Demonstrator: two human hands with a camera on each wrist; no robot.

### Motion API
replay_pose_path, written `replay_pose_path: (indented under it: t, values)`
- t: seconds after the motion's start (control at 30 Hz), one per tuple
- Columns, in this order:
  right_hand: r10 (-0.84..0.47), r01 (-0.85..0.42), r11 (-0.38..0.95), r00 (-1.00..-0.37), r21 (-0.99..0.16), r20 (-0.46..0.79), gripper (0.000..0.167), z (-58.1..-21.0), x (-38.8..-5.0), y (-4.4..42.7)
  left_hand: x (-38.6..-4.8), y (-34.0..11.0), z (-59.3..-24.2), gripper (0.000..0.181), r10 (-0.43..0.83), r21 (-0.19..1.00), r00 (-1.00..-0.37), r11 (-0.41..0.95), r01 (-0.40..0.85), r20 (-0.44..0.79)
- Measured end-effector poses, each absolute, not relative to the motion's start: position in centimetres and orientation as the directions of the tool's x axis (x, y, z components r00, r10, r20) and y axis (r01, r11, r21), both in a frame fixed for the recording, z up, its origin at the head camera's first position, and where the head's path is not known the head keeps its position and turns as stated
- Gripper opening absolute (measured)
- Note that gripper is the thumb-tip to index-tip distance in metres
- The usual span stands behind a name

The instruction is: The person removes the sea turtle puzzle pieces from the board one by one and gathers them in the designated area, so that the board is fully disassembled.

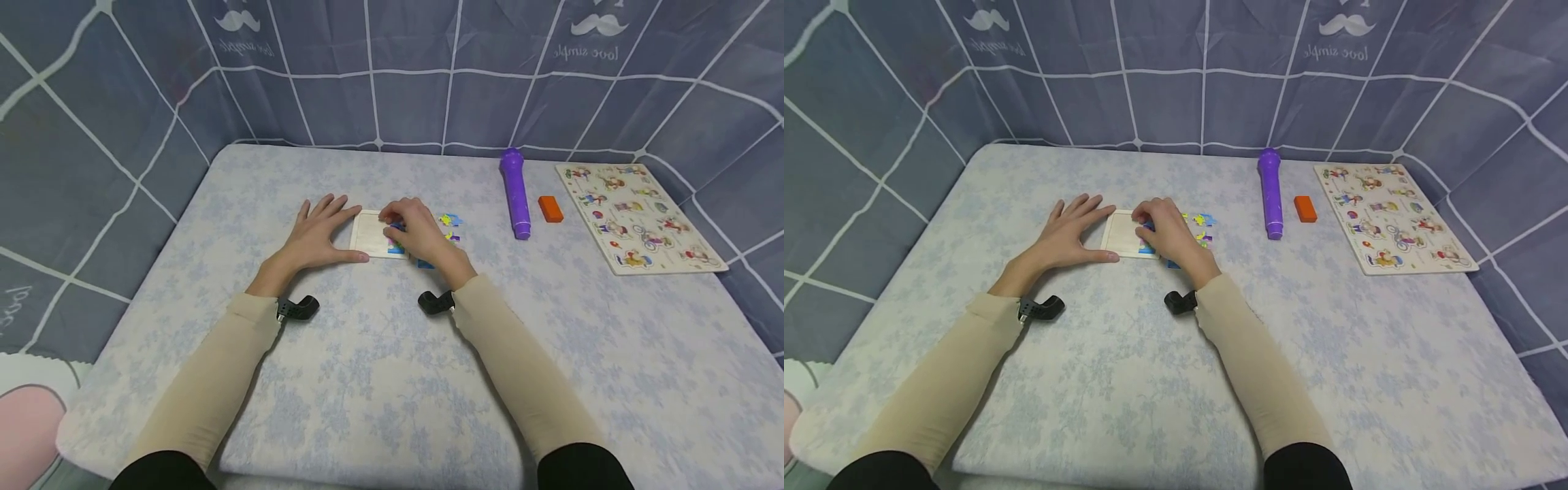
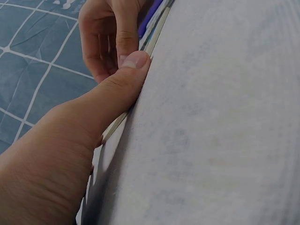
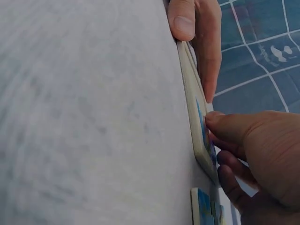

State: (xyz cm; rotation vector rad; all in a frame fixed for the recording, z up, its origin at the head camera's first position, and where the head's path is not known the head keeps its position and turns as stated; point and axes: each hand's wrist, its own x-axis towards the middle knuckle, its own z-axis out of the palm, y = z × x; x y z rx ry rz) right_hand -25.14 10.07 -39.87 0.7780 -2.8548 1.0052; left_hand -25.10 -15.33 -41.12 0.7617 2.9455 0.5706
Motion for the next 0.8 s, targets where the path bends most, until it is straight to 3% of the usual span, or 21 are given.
replay_pose_path:
  t: [0.2,0.8]
  values:
    - [-0.465,-0.489,0.685,-0.864,-0.540,0.192,0.022,-40.27,-25.44,9.96,-25.01,-15.33,-41.28,0.107,0.475,0.363,-0.878,0.811,0.460,0.052]
    - [-0.436,-0.445,0.689,-0.885,-0.572,0.163,0.029,-40.31,-25.61,9.90,-24.90,-15.32,-41.26,0.106,0.473,0.365,-0.880,0.811,0.457,0.051]
